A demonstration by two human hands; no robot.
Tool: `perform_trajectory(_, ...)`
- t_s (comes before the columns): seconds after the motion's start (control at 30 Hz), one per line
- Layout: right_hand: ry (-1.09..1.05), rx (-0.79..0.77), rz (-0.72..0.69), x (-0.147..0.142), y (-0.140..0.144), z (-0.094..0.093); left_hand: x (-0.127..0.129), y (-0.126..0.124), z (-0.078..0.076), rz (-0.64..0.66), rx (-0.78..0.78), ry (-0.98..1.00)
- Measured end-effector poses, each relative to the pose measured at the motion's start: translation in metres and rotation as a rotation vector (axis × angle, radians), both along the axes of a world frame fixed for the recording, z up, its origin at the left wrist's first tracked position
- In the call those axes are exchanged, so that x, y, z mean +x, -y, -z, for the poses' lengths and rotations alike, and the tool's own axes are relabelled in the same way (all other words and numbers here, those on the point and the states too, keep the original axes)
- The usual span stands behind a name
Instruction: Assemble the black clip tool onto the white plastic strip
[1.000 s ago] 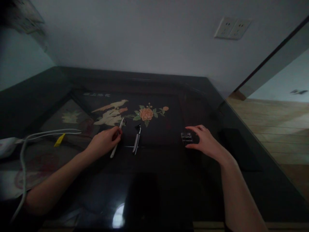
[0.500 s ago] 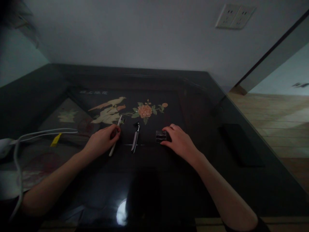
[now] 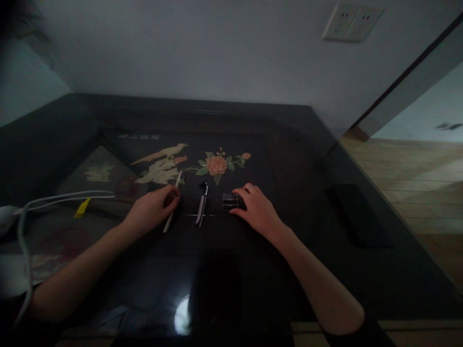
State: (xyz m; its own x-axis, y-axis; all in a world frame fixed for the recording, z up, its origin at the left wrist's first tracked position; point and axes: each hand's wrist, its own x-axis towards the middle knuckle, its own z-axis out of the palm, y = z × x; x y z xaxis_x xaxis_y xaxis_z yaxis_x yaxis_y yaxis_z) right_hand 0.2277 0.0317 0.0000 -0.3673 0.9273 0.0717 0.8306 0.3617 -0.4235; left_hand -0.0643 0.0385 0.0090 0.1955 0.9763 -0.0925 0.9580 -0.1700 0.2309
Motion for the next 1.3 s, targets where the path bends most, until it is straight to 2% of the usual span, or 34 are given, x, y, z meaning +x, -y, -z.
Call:
perform_trajectory(0.63, -0.060, -0.056, -0.014, 0.008, -0.002, -0.002, -0.001, -0.003, 0.002, 0.031, 0.010, 0.027)
perform_trajectory(0.73, -0.107, -0.084, -0.002, 0.013, -0.003, -0.006, -0.003, -0.004, 0.001, 0.020, 0.037, 0.084)
perform_trajectory(0.9, -0.279, -0.022, 0.138, 0.034, -0.012, -0.010, -0.017, -0.014, 0.005, -0.081, 0.223, 0.325)
perform_trajectory(1.0, -0.375, -0.017, 0.261, 0.057, -0.019, -0.007, -0.027, -0.025, 0.010, -0.148, 0.260, 0.374)
perform_trajectory(1.17, -0.327, 0.001, 0.474, 0.105, -0.028, 0.004, -0.035, -0.036, 0.017, -0.172, 0.257, 0.380)
perform_trajectory(1.3, -0.242, 0.012, 0.523, 0.125, -0.030, 0.008, -0.037, -0.037, 0.021, -0.160, 0.233, 0.384)
